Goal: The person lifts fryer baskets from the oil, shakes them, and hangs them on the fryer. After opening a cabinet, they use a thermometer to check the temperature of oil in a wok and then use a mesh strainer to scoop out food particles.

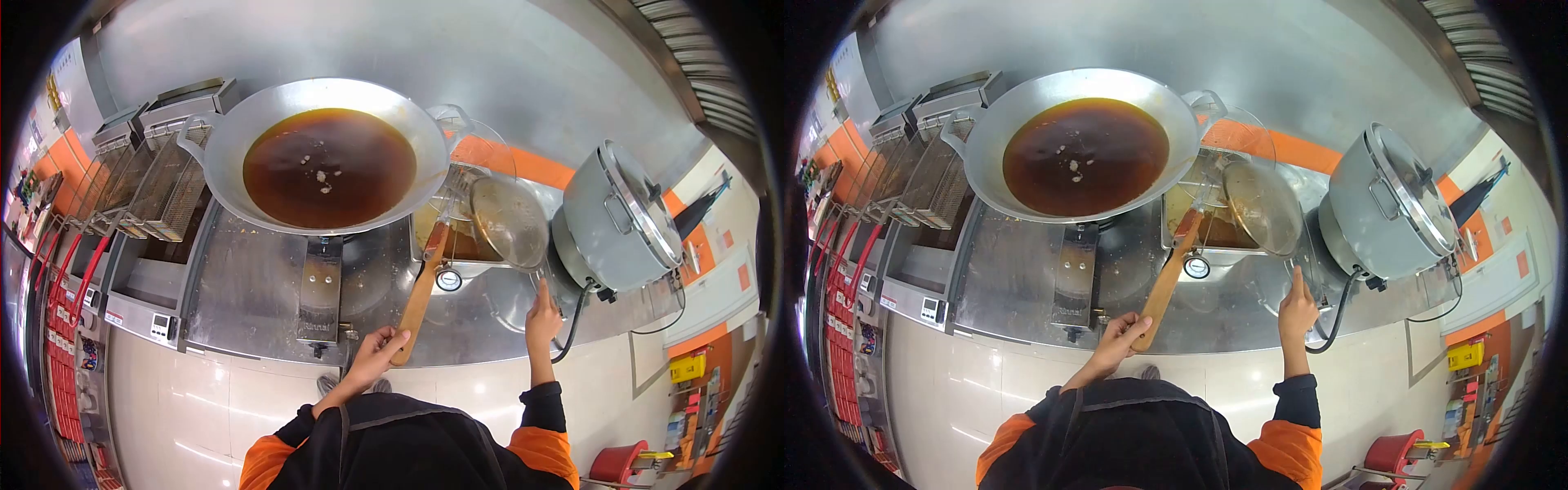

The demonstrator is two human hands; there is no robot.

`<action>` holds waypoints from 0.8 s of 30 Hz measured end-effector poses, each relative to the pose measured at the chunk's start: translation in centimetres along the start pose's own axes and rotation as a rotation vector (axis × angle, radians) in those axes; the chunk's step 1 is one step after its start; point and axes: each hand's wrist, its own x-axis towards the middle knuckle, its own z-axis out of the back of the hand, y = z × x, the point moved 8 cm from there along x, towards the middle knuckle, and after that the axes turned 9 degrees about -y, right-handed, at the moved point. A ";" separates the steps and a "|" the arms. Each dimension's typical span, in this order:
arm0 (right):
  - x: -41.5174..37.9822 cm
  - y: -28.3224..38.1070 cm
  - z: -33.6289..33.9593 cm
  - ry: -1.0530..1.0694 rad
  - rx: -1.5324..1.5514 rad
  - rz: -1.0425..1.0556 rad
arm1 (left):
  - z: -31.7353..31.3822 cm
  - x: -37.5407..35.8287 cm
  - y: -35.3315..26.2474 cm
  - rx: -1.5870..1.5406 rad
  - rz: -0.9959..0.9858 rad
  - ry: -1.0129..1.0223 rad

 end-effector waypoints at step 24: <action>19.6 7.1 -0.1 0.262 0.591 -0.265 | 0.0 0.2 0.0 0.057 -0.110 0.065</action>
